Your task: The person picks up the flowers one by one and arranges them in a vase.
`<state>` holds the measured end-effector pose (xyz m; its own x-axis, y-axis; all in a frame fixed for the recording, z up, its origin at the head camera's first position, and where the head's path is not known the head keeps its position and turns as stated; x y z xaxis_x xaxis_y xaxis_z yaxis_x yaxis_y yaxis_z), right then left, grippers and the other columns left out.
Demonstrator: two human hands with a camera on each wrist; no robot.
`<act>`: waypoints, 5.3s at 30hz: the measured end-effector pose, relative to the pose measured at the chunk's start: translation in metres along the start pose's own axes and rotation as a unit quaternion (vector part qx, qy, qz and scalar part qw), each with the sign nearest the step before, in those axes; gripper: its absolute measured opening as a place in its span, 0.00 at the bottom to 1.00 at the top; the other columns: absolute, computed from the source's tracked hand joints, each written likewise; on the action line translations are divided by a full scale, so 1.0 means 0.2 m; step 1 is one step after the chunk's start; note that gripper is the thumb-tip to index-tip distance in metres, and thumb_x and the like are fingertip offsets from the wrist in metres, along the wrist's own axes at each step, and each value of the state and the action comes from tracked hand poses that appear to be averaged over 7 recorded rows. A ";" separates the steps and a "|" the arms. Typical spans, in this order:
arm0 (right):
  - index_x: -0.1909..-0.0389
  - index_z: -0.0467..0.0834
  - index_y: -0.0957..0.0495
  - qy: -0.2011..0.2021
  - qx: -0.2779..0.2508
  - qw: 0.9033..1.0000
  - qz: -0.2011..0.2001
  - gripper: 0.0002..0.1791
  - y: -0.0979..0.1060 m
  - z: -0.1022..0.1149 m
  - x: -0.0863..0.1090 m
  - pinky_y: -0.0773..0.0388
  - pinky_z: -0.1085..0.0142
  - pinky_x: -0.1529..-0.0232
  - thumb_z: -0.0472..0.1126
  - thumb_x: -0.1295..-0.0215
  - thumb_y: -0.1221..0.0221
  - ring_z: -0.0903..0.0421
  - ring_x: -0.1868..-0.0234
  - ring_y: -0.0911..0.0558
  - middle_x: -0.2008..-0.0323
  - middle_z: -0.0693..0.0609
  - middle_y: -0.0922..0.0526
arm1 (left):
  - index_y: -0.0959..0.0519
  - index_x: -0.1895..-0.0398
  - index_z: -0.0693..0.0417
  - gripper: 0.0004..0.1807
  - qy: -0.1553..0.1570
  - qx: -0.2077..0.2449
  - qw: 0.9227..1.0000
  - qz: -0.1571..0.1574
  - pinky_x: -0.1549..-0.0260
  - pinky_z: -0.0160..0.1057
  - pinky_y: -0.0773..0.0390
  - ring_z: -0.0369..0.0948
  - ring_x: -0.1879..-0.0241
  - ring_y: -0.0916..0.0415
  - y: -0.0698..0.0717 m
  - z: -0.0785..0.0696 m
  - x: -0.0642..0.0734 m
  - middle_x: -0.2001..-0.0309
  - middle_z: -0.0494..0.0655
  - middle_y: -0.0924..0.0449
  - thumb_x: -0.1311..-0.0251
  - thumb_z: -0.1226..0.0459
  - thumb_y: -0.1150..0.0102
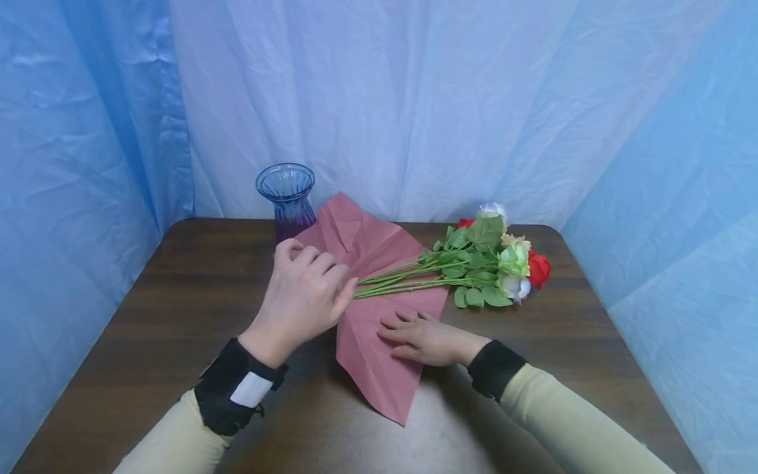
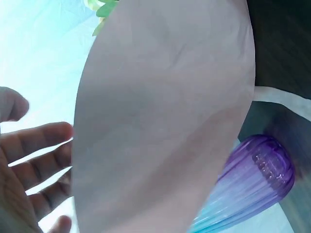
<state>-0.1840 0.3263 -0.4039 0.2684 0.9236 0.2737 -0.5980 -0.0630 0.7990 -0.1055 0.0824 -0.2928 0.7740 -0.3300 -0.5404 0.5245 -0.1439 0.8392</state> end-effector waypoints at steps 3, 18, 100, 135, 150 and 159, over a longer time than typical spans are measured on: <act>0.23 0.48 0.36 0.009 0.023 1.000 -0.003 0.30 -0.01 -0.03 0.02 0.52 0.32 0.27 0.51 0.22 0.47 0.37 0.20 0.47 0.22 0.46 0.39 | 0.13 0.63 0.55 0.14 0.016 -0.006 1.000 0.026 0.54 0.54 0.25 0.51 0.63 0.18 -0.01 0.01 0.02 0.65 0.51 0.13 0.35 0.53 0.37; 0.23 0.48 0.35 -0.014 0.027 1.000 0.002 0.30 -0.02 -0.05 0.03 0.51 0.33 0.26 0.51 0.22 0.47 0.36 0.20 0.48 0.22 0.45 0.40 | 0.17 0.46 0.49 0.20 0.123 0.056 0.930 0.342 0.70 0.42 0.20 0.42 0.70 0.24 -0.15 0.08 0.20 0.66 0.43 0.18 0.36 0.49 0.33; 0.27 0.49 0.29 -0.080 0.011 0.995 -0.053 0.28 -0.05 -0.25 0.12 0.45 0.34 0.28 0.43 0.27 0.40 0.36 0.21 0.46 0.25 0.46 0.33 | 0.35 0.25 0.54 0.36 0.082 0.045 0.935 0.341 0.50 0.49 0.22 0.51 0.46 0.26 -0.90 -0.05 0.02 0.37 0.51 0.27 0.31 0.48 0.38; 0.28 0.42 0.29 -0.039 0.114 0.988 -0.093 0.30 -0.10 -0.25 0.20 0.28 0.44 0.35 0.40 0.30 0.37 0.35 0.25 0.37 0.27 0.37 0.33 | 0.30 0.56 0.58 0.04 0.061 0.094 0.947 0.302 0.68 0.47 0.23 0.48 0.66 0.27 -0.80 -0.09 -0.01 0.71 0.51 0.26 0.22 0.67 0.55; 0.27 0.41 0.31 -0.056 0.110 0.988 -0.093 0.30 -0.15 -0.35 0.25 0.30 0.39 0.35 0.39 0.29 0.38 0.30 0.26 0.39 0.26 0.35 0.34 | 0.32 0.57 0.60 0.03 0.082 0.168 0.947 0.262 0.59 0.50 0.22 0.52 0.59 0.23 -0.80 -0.04 0.00 0.68 0.52 0.25 0.26 0.69 0.50; 0.27 0.41 0.31 -0.063 0.105 0.988 -0.092 0.31 -0.15 -0.45 0.37 0.31 0.39 0.34 0.38 0.30 0.37 0.30 0.26 0.38 0.27 0.35 0.34 | 0.32 0.50 0.58 0.06 0.126 0.183 0.923 0.314 0.55 0.48 0.23 0.48 0.58 0.29 -0.79 -0.05 -0.01 0.63 0.50 0.28 0.26 0.71 0.52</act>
<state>-0.2140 0.4294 -0.4550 0.4582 0.8729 0.1676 -0.3641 0.0123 0.9313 -0.1862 0.1143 -0.4250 0.9665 -0.2355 0.1017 -0.1755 -0.3180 0.9317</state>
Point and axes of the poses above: each hand's wrist, its own x-axis away from the middle knuckle, its own y-axis out of the back of the hand, z = x × y, the point moved 1 cm from there along -x, towards the middle knuckle
